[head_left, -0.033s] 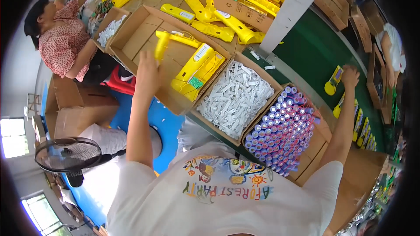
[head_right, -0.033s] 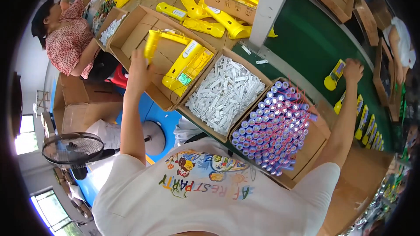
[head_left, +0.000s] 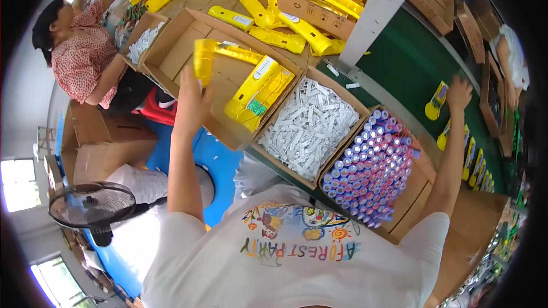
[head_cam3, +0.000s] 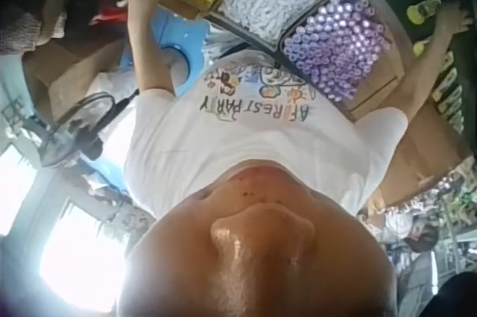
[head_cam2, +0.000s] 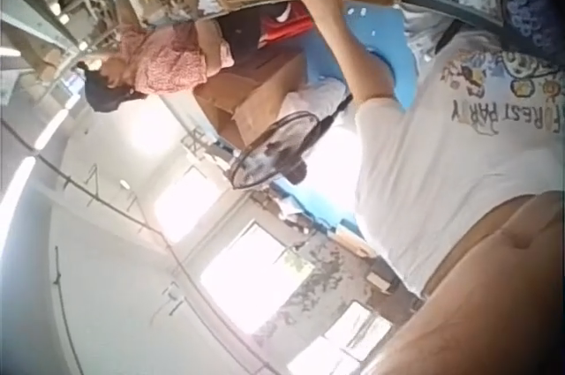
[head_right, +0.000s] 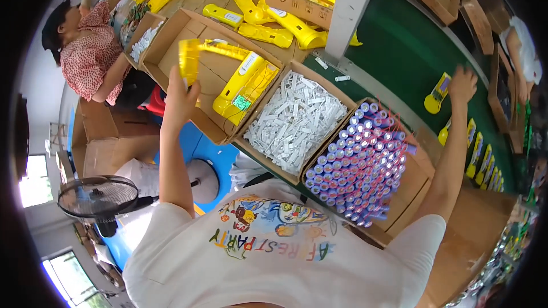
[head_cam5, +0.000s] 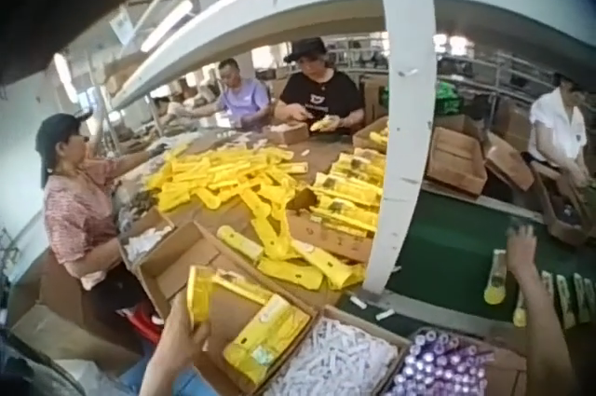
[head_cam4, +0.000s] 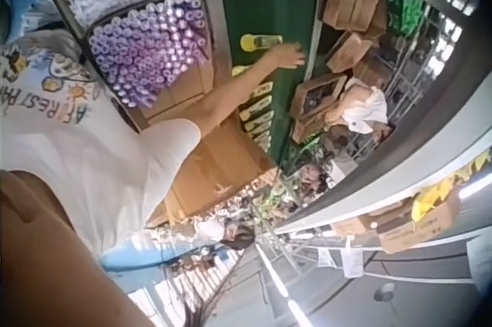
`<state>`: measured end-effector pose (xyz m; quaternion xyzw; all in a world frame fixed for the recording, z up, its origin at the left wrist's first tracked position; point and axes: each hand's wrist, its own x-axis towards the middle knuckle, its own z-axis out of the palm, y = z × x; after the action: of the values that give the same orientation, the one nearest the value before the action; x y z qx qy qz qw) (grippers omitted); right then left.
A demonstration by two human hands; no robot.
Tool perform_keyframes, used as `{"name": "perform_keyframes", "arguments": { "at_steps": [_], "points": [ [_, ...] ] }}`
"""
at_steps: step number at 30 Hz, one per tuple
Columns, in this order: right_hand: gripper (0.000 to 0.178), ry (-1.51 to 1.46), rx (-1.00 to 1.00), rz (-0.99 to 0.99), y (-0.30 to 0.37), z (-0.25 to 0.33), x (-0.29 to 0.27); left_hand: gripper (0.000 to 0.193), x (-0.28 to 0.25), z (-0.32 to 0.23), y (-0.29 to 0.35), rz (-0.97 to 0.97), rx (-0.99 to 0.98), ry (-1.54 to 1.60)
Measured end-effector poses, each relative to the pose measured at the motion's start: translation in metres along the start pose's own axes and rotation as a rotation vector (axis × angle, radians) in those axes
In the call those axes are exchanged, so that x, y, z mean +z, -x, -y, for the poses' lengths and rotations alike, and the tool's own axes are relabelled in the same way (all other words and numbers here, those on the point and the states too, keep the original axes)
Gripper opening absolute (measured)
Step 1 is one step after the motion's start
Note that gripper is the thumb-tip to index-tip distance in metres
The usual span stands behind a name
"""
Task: Manually assembling handheld flashlights by inserting batteries and internal components into plastic casings on an assembly line.
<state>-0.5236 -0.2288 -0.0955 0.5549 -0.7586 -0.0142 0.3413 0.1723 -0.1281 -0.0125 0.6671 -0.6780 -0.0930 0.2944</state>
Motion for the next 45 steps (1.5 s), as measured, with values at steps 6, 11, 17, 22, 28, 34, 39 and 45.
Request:
{"name": "perform_keyframes", "arguments": {
  "at_steps": [6,11,17,22,28,34,39,45],
  "points": [
    [0.064,-1.412,-0.782,0.291,0.095,0.174,-0.316,0.039,0.019,-0.121,0.052,0.592,-0.578,1.745],
    [0.026,-1.786,-0.865,0.5,0.141,0.173,-0.348,0.051,0.042,-0.129,0.069,0.525,-0.565,1.831],
    [0.012,-1.825,-0.285,0.638,0.148,0.184,-0.376,0.052,0.041,-0.153,0.097,0.654,-0.269,1.58],
    [0.012,-1.476,-0.32,0.108,0.185,0.188,-0.381,0.05,0.051,-0.163,0.101,0.609,-0.523,1.795],
    [0.018,-1.062,-0.337,-0.1,0.191,0.107,-0.311,0.043,0.052,-0.153,0.108,0.72,-0.28,1.583],
    [0.028,-0.613,-0.493,0.038,0.195,0.018,-0.23,0.039,0.053,-0.167,0.111,0.948,-0.166,1.53],
    [0.029,-0.724,-0.456,-0.11,0.191,0.021,-0.237,0.043,0.06,-0.168,0.126,1.084,-0.238,1.552],
    [0.038,-0.906,-0.722,-0.355,0.195,0.08,-0.362,0.047,0.067,-0.181,0.135,1.144,-0.225,1.48]
  ]
}}
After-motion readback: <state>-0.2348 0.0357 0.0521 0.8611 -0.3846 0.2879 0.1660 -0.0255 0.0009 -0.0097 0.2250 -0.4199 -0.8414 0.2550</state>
